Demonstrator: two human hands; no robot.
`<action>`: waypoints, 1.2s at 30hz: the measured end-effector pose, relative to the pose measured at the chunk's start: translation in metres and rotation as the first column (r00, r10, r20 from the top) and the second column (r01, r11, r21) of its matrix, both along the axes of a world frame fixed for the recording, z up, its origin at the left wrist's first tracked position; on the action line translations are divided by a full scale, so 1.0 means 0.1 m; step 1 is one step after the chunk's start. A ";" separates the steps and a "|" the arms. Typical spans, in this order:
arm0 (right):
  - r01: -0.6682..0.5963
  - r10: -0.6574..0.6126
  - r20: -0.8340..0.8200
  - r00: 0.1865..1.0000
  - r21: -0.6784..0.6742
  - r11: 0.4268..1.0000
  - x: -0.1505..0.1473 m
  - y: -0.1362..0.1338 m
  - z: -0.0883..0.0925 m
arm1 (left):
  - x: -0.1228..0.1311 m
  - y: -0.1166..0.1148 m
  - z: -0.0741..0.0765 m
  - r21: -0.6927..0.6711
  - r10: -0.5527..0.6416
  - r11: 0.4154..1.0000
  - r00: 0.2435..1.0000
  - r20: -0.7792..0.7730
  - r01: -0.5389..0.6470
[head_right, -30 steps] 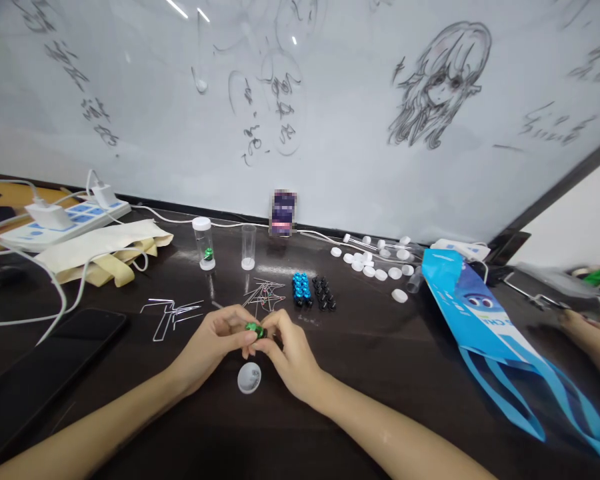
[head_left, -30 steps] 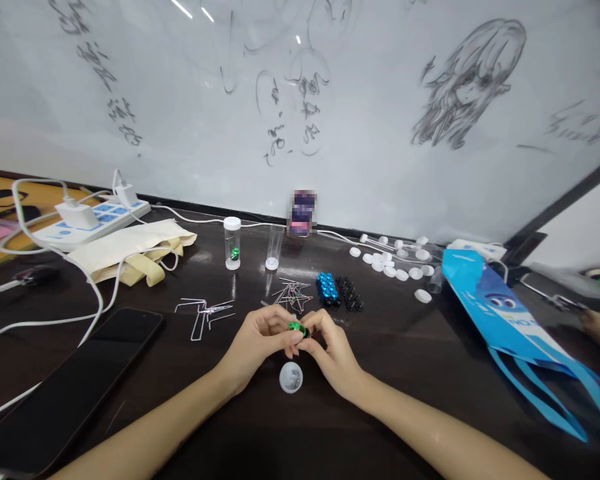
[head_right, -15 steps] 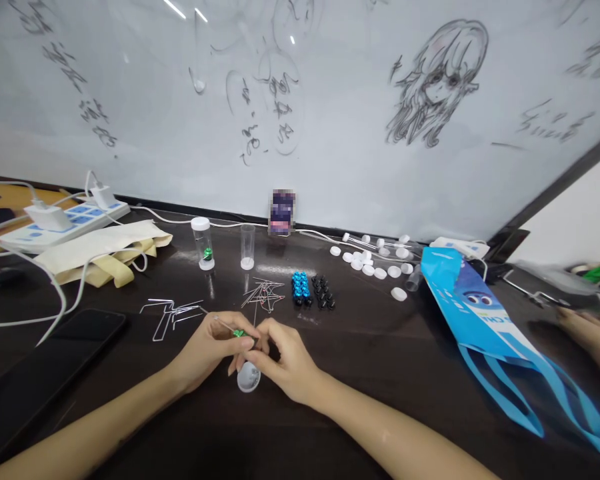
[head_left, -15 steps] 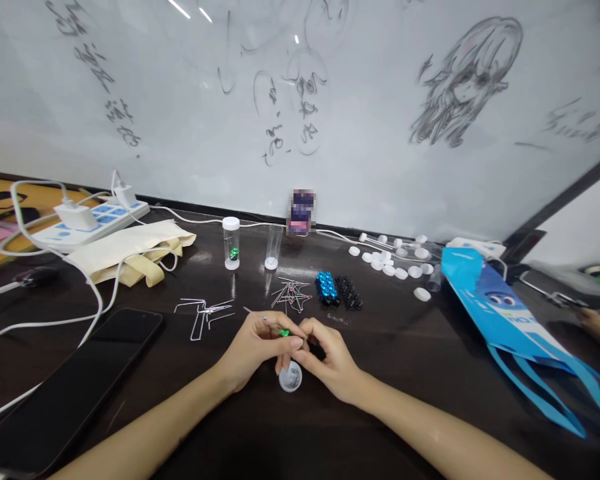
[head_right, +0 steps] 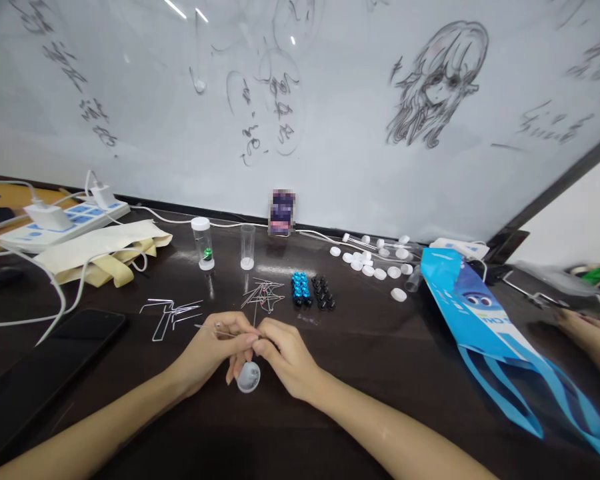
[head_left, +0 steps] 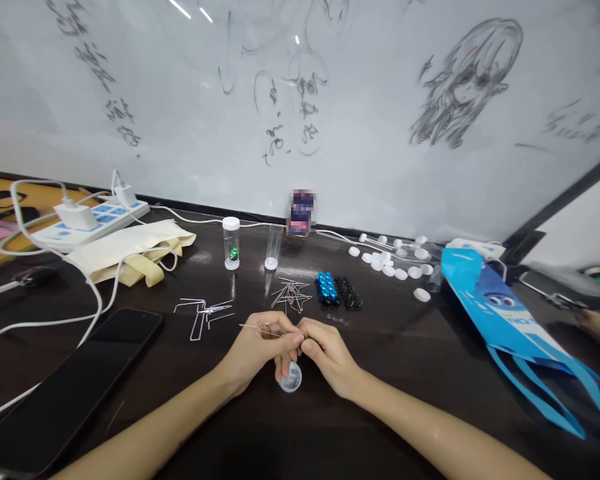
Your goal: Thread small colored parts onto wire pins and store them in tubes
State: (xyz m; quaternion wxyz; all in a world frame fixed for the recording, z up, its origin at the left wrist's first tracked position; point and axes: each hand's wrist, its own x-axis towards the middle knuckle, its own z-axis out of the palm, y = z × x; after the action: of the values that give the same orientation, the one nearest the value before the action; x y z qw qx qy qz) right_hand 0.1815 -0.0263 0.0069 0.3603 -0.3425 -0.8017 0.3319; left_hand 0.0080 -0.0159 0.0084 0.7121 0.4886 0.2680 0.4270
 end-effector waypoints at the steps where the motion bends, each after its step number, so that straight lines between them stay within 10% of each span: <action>1: 0.005 -0.005 -0.009 1.000 -0.008 1.000 0.00 0.00 0.01 | 0.00 0.00 0.00 -0.004 0.009 1.000 1.000 -0.001 -0.009; 36: 0.057 -0.058 -0.058 0.997 -0.021 0.998 -0.03 0.00 0.03 | 0.01 0.01 0.01 -0.004 0.060 0.998 0.997 -0.047 -0.060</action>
State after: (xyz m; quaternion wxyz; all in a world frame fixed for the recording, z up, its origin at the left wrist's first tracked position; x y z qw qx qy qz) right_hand 0.1786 -0.0261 0.0103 0.3894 -0.3591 -0.7774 0.3391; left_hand 0.0088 -0.0150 0.0097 0.6940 0.4881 0.3003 0.4359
